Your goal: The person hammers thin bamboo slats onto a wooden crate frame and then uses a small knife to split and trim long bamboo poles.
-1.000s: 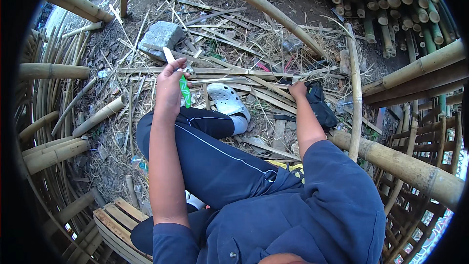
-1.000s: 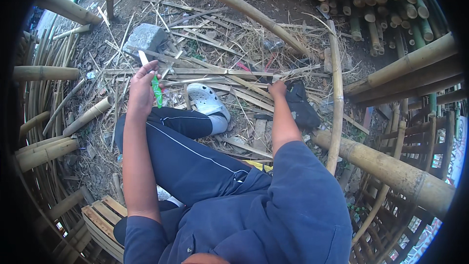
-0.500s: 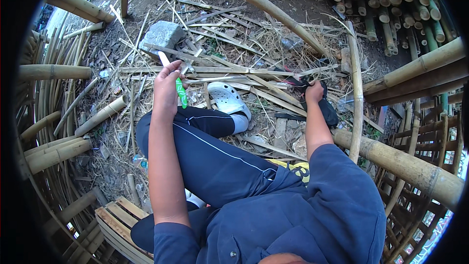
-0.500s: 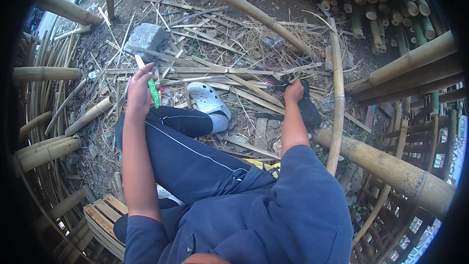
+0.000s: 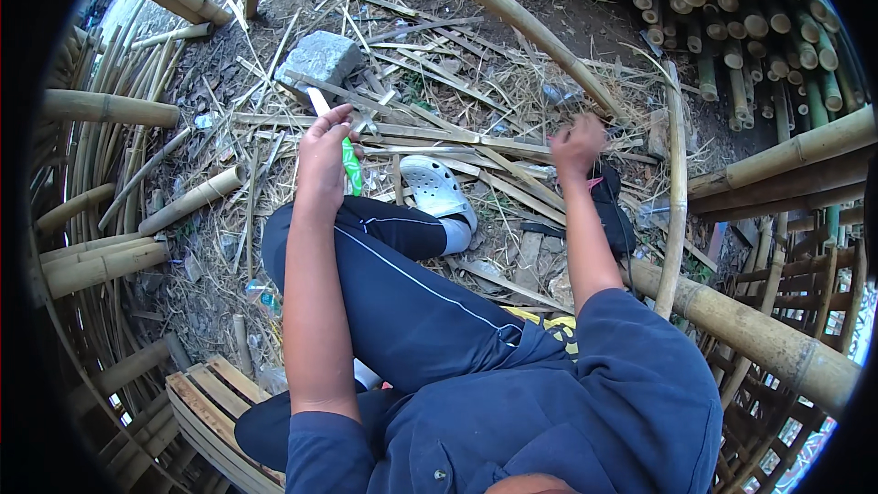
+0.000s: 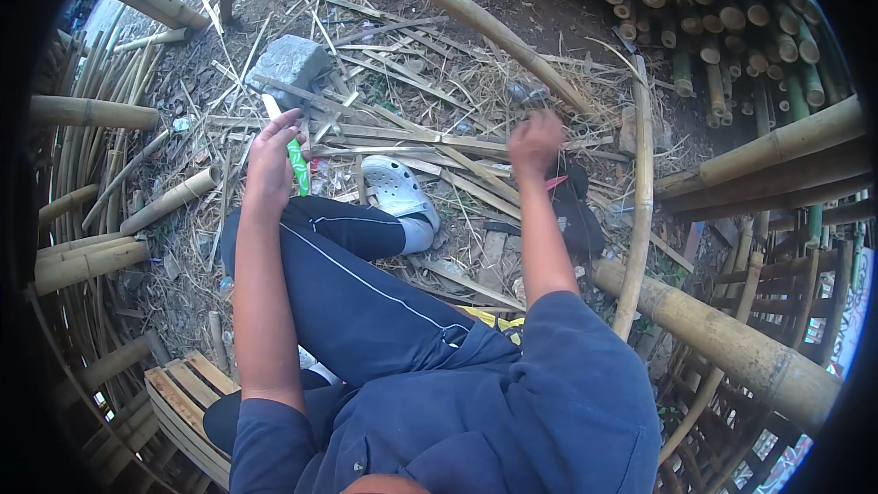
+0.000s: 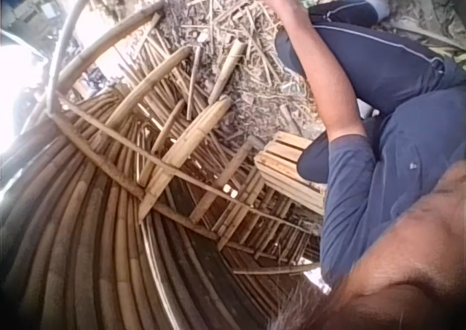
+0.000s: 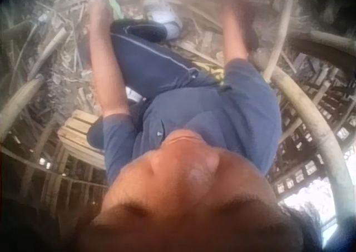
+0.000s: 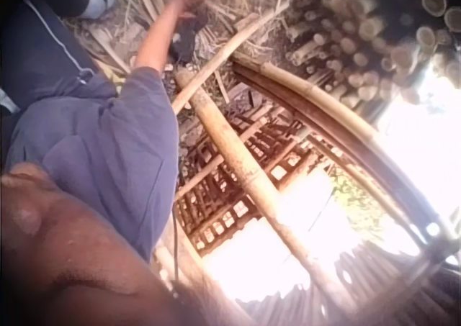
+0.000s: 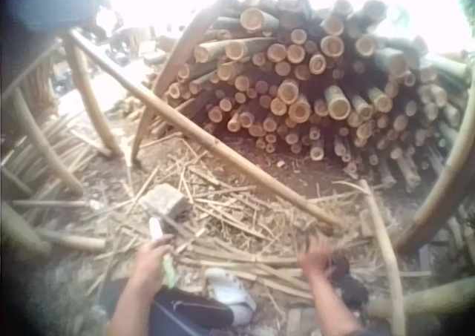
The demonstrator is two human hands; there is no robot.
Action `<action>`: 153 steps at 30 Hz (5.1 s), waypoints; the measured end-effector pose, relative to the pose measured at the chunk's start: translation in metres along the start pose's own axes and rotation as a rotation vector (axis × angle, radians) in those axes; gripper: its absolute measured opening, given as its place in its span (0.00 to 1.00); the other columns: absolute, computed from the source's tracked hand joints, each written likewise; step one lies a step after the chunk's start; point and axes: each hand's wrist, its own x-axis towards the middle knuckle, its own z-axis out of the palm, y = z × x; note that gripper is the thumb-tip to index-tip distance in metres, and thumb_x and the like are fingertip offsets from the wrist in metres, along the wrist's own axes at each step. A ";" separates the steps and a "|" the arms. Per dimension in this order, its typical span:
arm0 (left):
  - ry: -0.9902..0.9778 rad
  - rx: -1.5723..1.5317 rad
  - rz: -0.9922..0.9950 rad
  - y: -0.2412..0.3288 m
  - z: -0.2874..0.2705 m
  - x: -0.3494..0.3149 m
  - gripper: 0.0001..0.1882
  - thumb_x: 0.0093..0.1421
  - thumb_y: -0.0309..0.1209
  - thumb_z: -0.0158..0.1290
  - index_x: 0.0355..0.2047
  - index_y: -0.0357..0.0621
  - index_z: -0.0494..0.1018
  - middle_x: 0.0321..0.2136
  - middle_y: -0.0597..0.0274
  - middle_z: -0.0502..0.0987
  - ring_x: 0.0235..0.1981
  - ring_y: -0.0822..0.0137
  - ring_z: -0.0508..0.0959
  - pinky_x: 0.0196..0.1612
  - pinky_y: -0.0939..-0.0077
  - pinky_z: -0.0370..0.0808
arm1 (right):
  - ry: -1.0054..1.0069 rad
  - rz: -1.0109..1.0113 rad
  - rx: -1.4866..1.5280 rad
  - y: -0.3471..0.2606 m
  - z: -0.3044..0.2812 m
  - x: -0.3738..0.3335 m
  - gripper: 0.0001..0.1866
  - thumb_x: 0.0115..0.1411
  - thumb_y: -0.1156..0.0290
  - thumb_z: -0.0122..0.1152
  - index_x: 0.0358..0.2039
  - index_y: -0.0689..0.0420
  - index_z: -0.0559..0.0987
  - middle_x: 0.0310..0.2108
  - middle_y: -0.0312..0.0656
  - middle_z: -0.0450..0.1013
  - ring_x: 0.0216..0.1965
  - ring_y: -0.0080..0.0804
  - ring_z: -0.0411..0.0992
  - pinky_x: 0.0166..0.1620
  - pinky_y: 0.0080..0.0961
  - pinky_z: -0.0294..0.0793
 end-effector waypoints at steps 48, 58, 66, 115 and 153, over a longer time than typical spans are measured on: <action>0.164 -0.078 0.079 -0.001 -0.016 0.008 0.18 0.62 0.20 0.48 0.53 0.33 0.74 0.41 0.59 0.75 0.32 0.74 0.75 0.30 0.79 0.77 | -0.892 -0.407 -0.157 -0.227 0.013 0.112 0.13 0.39 0.69 0.68 0.27 0.63 0.85 0.34 0.57 0.81 0.40 0.54 0.82 0.45 0.43 0.82; 0.374 -0.516 0.528 0.114 -0.143 -0.108 0.16 0.60 0.15 0.47 0.48 0.35 0.72 0.41 0.59 0.71 0.34 0.73 0.73 0.29 0.80 0.75 | -0.461 -0.753 -0.141 -0.309 -0.046 0.208 0.09 0.39 0.72 0.66 0.24 0.59 0.85 0.28 0.53 0.81 0.34 0.50 0.82 0.40 0.39 0.83; 0.563 -0.529 0.614 0.073 -0.268 -0.217 0.16 0.63 0.18 0.47 0.51 0.37 0.72 0.41 0.63 0.73 0.35 0.74 0.72 0.32 0.76 0.72 | -0.229 -1.054 -0.304 -0.451 -0.126 0.282 0.03 0.48 0.73 0.66 0.24 0.54 0.86 0.28 0.46 0.82 0.34 0.41 0.83 0.37 0.36 0.82; 0.774 -0.761 0.538 0.029 -0.371 -0.316 0.19 0.59 0.20 0.45 0.50 0.40 0.73 0.40 0.62 0.72 0.34 0.69 0.73 0.33 0.69 0.72 | -0.959 -0.910 0.382 -0.623 -0.217 0.107 0.27 0.35 0.57 0.81 0.34 0.59 0.84 0.25 0.41 0.79 0.27 0.31 0.78 0.35 0.31 0.75; 1.156 -0.993 0.399 0.004 -0.493 -0.337 0.19 0.58 0.19 0.47 0.50 0.38 0.70 0.43 0.61 0.70 0.29 0.71 0.71 0.29 0.76 0.75 | -0.510 -1.349 1.596 -1.063 -0.312 -0.275 0.21 0.63 0.58 0.63 0.49 0.58 0.75 0.35 0.52 0.81 0.39 0.55 0.79 0.42 0.48 0.77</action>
